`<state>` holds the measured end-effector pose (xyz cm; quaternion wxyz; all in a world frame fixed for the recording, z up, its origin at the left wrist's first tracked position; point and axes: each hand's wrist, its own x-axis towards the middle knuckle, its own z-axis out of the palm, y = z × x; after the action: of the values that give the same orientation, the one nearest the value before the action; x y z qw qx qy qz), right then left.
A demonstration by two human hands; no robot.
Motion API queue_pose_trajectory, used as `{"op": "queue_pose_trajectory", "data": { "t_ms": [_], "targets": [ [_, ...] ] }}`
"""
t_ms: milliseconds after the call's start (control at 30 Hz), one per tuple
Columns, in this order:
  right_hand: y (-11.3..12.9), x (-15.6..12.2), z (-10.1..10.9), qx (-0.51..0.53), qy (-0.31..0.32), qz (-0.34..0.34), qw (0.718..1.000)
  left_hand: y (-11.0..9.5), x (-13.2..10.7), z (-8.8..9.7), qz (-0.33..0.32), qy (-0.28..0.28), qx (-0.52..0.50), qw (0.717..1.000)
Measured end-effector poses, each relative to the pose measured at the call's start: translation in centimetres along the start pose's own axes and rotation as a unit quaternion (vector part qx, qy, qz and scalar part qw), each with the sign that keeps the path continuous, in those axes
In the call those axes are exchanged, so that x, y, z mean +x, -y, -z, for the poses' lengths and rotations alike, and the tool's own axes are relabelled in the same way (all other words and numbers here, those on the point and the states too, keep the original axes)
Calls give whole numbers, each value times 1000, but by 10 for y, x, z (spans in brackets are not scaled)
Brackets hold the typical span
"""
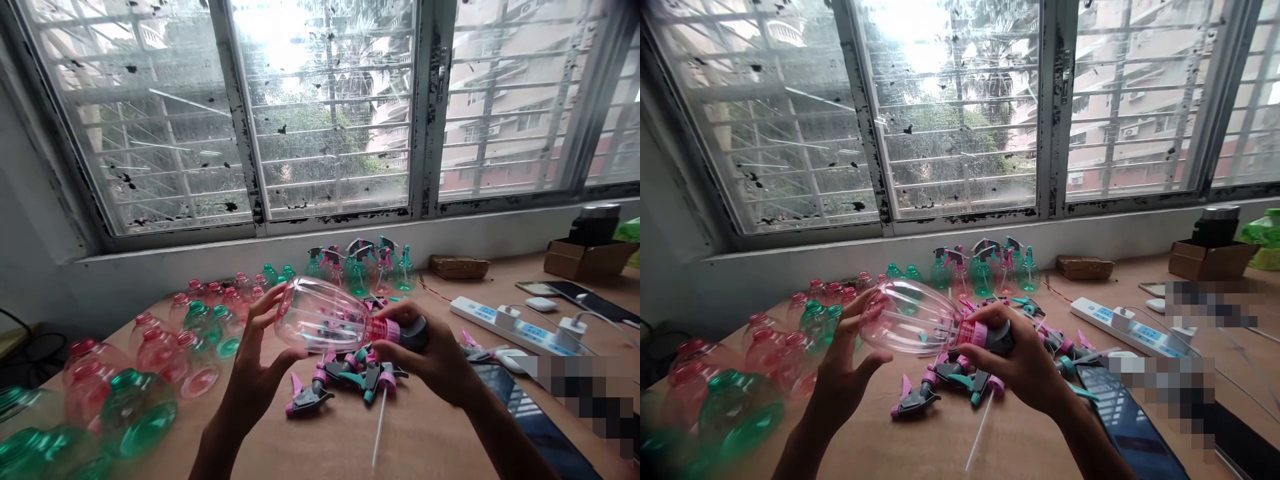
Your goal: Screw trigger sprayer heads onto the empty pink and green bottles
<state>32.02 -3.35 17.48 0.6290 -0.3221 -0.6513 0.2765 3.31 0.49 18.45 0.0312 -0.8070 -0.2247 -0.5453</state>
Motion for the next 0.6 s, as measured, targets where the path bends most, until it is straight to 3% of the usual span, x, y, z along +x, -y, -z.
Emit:
{"op": "queue_pose_trajectory", "data": {
  "t_ms": [100, 200, 433, 600],
  "targets": [
    [0, -2, 1, 79, 33, -61, 994, 2, 2, -1, -34, -9, 4, 999],
    [1, -2, 1, 90, 39, -74, 992, 1, 2, -2, -34, -6, 17, 999],
    [-1, 1, 3, -78, -8, 31, 996, -2, -3, 2, 19, 13, -17, 1000],
    [-3, 0, 3, 33, 16, -49, 998, 1, 0, 2, -5, 16, -14, 1000]
  ]
}}
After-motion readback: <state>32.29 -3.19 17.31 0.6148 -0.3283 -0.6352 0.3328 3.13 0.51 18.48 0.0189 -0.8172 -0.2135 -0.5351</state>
